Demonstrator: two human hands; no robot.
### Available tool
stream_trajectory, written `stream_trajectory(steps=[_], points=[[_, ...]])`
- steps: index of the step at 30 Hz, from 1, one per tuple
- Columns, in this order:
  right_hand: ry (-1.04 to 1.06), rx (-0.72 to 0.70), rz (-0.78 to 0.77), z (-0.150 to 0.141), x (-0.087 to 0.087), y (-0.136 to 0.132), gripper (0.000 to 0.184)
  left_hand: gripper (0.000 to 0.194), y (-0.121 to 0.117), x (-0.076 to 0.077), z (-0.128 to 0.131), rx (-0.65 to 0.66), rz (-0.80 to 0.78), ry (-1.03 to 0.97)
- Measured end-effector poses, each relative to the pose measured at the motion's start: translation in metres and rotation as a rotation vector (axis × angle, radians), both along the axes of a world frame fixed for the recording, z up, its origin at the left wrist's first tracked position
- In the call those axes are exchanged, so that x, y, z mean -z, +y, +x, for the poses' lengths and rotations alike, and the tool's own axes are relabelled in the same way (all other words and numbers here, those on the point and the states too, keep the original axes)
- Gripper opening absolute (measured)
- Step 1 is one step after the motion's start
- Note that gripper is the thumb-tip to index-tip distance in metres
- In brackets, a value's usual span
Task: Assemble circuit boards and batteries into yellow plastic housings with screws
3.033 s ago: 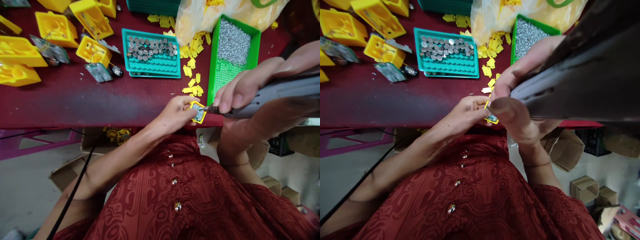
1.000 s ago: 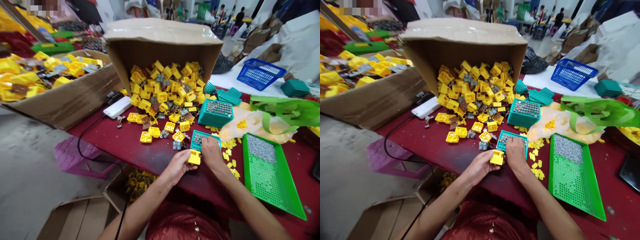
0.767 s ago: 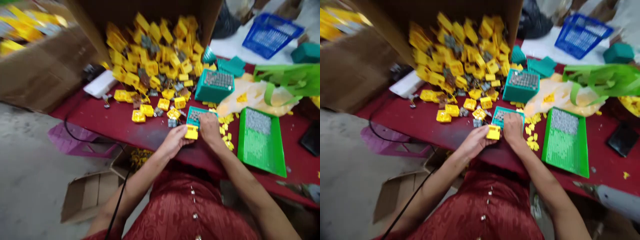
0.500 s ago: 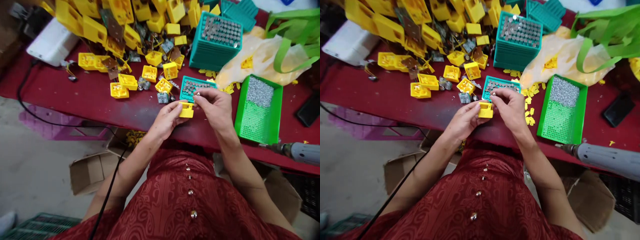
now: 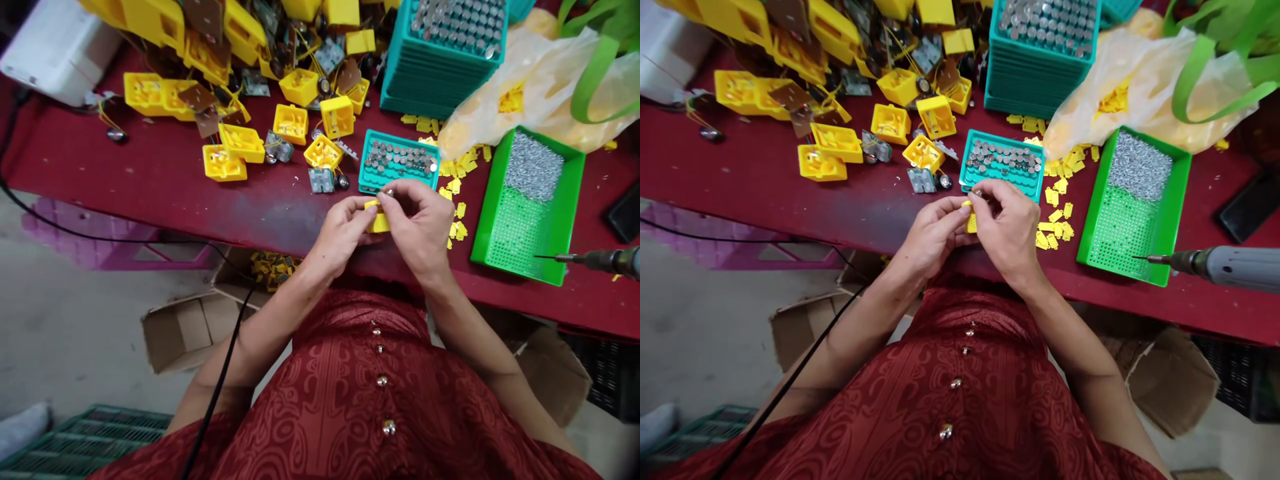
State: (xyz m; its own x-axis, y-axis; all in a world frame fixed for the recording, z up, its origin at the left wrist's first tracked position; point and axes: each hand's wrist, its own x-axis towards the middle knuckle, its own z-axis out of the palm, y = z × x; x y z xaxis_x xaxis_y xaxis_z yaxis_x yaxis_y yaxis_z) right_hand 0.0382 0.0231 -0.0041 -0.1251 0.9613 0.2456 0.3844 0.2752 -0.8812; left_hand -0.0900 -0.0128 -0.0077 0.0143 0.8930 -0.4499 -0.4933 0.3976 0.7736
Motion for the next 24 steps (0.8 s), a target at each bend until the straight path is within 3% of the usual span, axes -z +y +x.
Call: stream_trajectory(steps=[10,18,24], points=[[0.122,-0.022,-0.164,0.008,-0.011,0.006,0.009,0.013,-0.001,0.004,-0.004,-0.004,-0.037,0.001],[0.043,-0.098,-0.227,0.013,-0.009,0.007,0.007,0.015,-0.001,0.006,-0.004,-0.012,-0.007,-0.003],[0.13,-0.067,-0.234,0.025,-0.011,0.009,0.018,0.019,-0.002,0.006,-0.006,-0.01,-0.027,-0.016]])
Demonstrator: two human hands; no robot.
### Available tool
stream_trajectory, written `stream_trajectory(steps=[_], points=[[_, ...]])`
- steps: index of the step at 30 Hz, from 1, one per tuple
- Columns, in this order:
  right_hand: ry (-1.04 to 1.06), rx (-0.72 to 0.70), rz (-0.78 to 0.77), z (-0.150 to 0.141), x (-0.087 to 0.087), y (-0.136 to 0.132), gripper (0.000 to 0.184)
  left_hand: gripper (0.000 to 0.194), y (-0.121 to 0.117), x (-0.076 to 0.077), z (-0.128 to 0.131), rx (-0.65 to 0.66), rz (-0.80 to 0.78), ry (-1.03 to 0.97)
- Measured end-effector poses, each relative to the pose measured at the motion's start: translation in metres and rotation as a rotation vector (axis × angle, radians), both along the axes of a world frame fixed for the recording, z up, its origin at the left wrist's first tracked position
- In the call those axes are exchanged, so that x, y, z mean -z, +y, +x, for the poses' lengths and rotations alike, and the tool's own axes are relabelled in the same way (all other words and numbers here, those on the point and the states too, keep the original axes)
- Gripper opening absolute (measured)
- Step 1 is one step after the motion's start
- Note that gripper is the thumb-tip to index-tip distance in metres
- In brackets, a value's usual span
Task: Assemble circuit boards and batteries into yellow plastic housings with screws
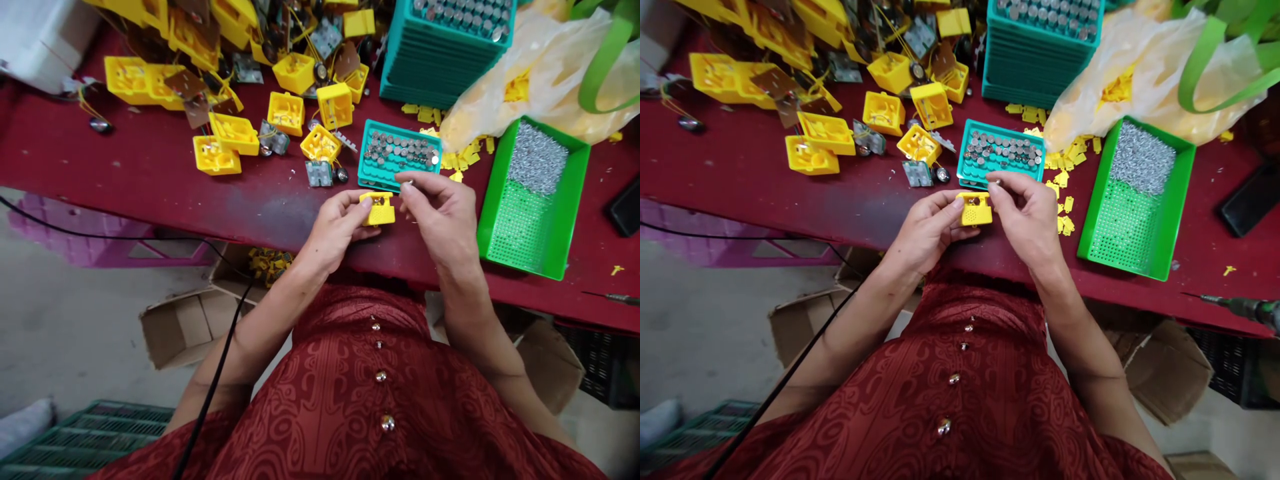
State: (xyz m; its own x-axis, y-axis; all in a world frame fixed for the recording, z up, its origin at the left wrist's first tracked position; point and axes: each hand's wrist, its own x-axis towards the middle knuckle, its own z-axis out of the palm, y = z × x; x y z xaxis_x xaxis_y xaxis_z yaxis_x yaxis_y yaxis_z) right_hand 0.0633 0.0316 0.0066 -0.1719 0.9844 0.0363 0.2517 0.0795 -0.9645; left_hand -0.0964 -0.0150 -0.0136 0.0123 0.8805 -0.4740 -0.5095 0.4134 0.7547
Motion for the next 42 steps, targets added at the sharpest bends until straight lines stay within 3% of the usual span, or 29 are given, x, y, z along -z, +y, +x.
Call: stream_trajectory(steps=[4,10,17,20,23,30,33,38,42], points=[[0.045,-0.011,-0.068,0.006,0.002,0.003,0.024,0.019,0.003,0.0,-0.002,-0.013,-0.006,-0.002],[0.042,-0.191,-0.252,-0.003,0.005,0.011,0.007,0.022,0.005,0.002,-0.005,-0.033,-0.003,0.026],[-0.426,-0.09,0.077,-0.02,-0.004,0.013,0.009,0.013,0.007,0.0,-0.003,-0.058,0.069,0.101],[-0.526,-0.088,0.173,-0.021,-0.004,0.012,0.012,0.011,0.008,0.001,-0.002,-0.067,0.069,0.109],[-0.464,-0.08,0.153,-0.017,-0.001,0.014,0.013,0.014,0.009,0.002,-0.004,-0.058,0.066,0.097],[-0.069,-0.049,0.003,-0.002,0.002,0.02,0.009,0.013,0.012,-0.005,-0.009,-0.003,-0.063,-0.04],[-0.029,-0.038,-0.019,0.002,0.001,0.017,0.009,0.018,0.012,-0.008,-0.007,0.002,-0.083,-0.056],[-0.062,-0.037,-0.029,0.004,0.0,0.014,0.009,0.021,0.014,-0.005,-0.006,0.01,0.0,0.079],[-0.078,0.011,0.018,0.004,0.002,0.014,0.008,0.034,0.015,-0.002,-0.007,0.01,0.139,0.274]])
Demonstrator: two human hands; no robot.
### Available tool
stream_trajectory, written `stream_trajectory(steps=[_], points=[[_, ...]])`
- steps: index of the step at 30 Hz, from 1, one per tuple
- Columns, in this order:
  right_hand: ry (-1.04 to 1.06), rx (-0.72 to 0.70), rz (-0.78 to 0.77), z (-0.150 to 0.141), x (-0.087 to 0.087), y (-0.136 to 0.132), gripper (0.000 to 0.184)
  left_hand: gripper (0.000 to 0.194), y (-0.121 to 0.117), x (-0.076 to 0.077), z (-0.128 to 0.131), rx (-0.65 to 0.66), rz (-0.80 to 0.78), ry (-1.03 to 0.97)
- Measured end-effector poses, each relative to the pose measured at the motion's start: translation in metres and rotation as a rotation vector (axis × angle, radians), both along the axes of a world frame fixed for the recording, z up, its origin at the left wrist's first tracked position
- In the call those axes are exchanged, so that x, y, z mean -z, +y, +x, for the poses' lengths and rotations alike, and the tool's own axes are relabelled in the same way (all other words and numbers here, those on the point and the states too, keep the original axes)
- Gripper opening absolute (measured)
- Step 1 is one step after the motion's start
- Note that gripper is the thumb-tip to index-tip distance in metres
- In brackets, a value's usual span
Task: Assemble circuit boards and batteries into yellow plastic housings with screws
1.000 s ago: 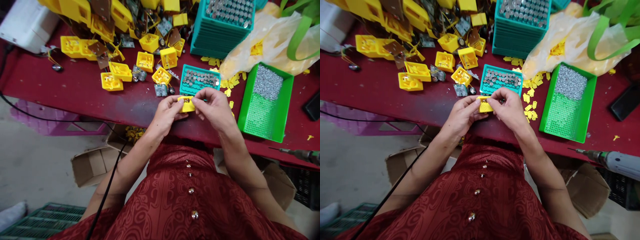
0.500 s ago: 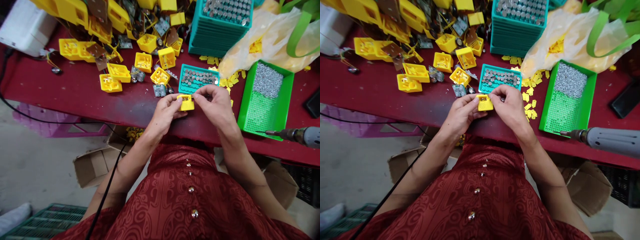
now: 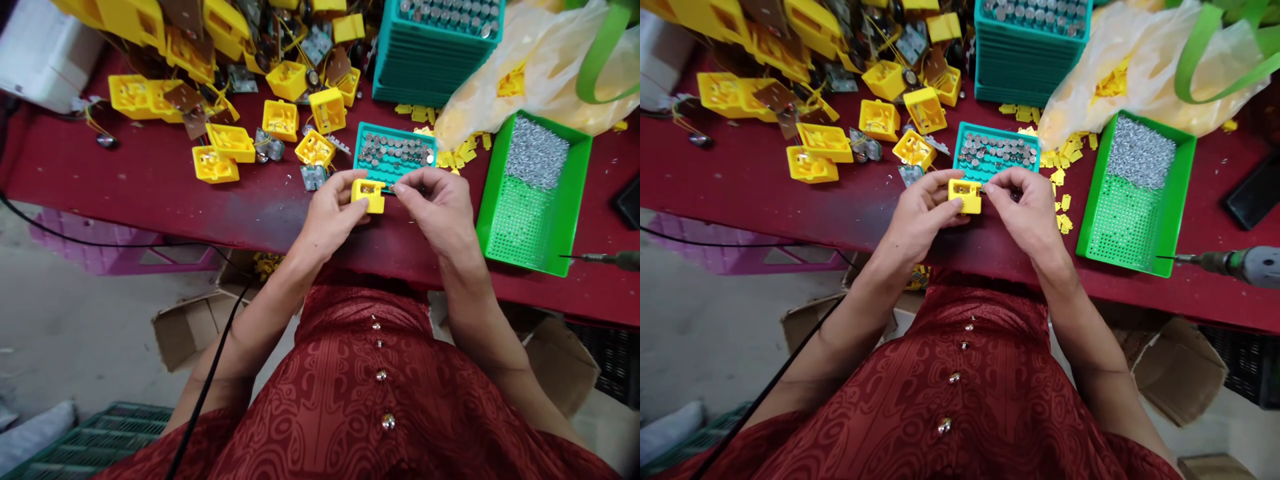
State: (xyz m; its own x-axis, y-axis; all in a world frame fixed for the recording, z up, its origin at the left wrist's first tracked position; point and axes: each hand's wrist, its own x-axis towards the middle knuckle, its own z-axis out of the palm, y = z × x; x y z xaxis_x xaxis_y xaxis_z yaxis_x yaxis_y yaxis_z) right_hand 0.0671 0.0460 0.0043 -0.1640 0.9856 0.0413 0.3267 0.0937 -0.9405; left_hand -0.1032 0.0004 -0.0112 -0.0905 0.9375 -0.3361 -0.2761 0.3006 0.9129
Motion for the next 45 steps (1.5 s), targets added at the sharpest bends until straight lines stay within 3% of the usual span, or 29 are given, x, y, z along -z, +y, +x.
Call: stream_trajectory(steps=[6,10,15,21,27,35,41,45], points=[[-0.027,0.004,0.047,-0.001,0.009,0.0,0.009,0.045,-0.004,-0.006,0.006,0.078,0.295,0.663],[0.001,-0.001,-0.012,-0.006,0.014,0.001,0.007,0.049,-0.004,-0.003,0.005,0.163,0.429,1.003],[0.067,-0.006,-0.145,-0.016,0.013,0.002,0.005,0.05,-0.002,0.002,-0.001,0.104,0.442,1.081],[0.11,-0.007,-0.093,-0.015,0.014,0.003,0.007,0.047,-0.007,0.002,-0.006,0.111,0.546,1.159],[0.127,0.025,-0.104,-0.014,0.017,0.001,0.007,0.046,-0.005,0.004,-0.014,0.063,0.48,1.069],[0.132,-0.049,-0.163,-0.03,0.005,-0.008,0.008,0.05,-0.004,0.021,-0.01,0.019,0.333,0.368],[-0.076,0.024,-0.107,-0.041,0.002,-0.013,0.014,0.052,-0.009,0.022,0.0,-0.026,0.287,0.401],[-0.01,0.052,0.006,-0.03,0.009,-0.011,0.012,0.05,-0.006,0.021,-0.002,-0.007,0.233,0.274]])
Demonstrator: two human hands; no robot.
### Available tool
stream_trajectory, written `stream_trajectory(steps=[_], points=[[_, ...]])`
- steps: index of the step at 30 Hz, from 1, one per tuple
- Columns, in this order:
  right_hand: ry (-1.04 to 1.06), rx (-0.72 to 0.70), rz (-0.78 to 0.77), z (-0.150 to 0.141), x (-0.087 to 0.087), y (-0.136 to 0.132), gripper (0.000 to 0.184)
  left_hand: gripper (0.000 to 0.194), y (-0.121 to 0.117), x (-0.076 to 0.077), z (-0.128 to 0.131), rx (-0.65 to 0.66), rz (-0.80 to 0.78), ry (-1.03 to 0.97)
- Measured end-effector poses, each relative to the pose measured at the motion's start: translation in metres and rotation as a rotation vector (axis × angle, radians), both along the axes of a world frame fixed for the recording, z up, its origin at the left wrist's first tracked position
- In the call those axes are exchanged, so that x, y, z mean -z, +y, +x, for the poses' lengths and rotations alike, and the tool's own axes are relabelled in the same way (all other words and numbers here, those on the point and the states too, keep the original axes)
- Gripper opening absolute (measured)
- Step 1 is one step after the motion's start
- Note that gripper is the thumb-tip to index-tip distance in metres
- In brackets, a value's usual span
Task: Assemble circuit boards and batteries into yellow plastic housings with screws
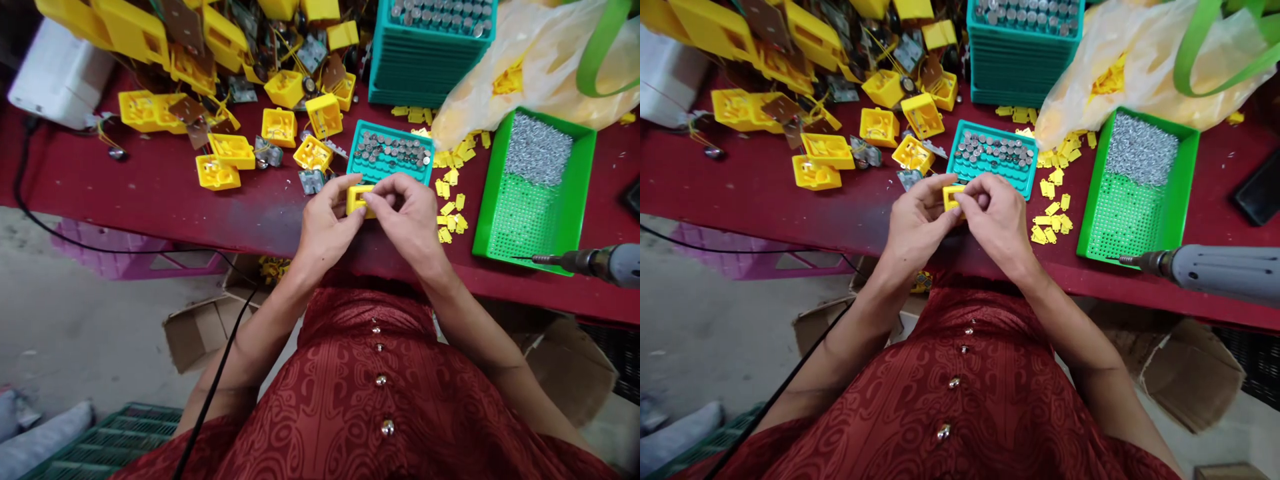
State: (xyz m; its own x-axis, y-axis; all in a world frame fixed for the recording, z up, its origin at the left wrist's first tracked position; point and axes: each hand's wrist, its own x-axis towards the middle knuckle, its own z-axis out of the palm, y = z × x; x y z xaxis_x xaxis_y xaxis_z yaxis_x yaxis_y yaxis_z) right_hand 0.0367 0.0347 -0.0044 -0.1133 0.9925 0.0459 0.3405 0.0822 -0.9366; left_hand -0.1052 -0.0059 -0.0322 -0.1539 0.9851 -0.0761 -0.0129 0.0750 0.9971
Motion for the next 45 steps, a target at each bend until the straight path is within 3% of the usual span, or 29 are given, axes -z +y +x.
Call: stream_trajectory(steps=[2,5,7,11,15,21,28,36,39,42,45], points=[[0.091,0.009,0.008,0.013,0.004,0.004,0.009,0.05,0.002,-0.001,-0.003,0.025,-0.048,-0.111],[0.179,-0.05,-0.058,0.032,0.006,0.009,0.03,0.053,0.003,-0.004,-0.005,0.014,-0.131,-0.235],[0.223,-0.063,-0.11,0.039,0.004,0.011,0.03,0.054,0.003,-0.008,-0.005,0.012,-0.182,-0.281],[0.217,-0.031,-0.196,0.035,-0.006,0.011,0.009,0.046,0.002,-0.016,-0.003,0.021,-0.215,-0.324],[0.175,-0.033,-0.236,0.029,-0.011,0.015,0.032,0.043,0.001,-0.02,-0.003,0.035,-0.261,-0.334],[0.46,-0.172,-0.433,0.034,-0.008,0.019,0.054,0.045,0.004,-0.022,-0.004,0.027,-0.281,-0.326],[0.504,-0.128,-0.431,0.031,-0.007,0.014,0.047,0.045,0.005,-0.027,-0.002,-0.026,-0.322,-0.379],[0.313,-0.106,-0.226,0.025,-0.012,0.007,0.023,0.04,0.004,-0.032,0.0,-0.016,-0.365,-0.362],[0.032,-0.163,0.087,0.023,-0.014,0.005,0.007,0.039,0.004,-0.034,0.0,0.011,-0.409,-0.345],[-0.285,-0.34,0.465,0.025,-0.013,0.009,0.015,0.039,0.003,-0.035,-0.002,0.083,-0.407,-0.314],[-0.458,-0.521,0.606,0.028,-0.011,0.016,0.024,0.037,0.003,-0.034,-0.005,0.156,-0.397,-0.297]])
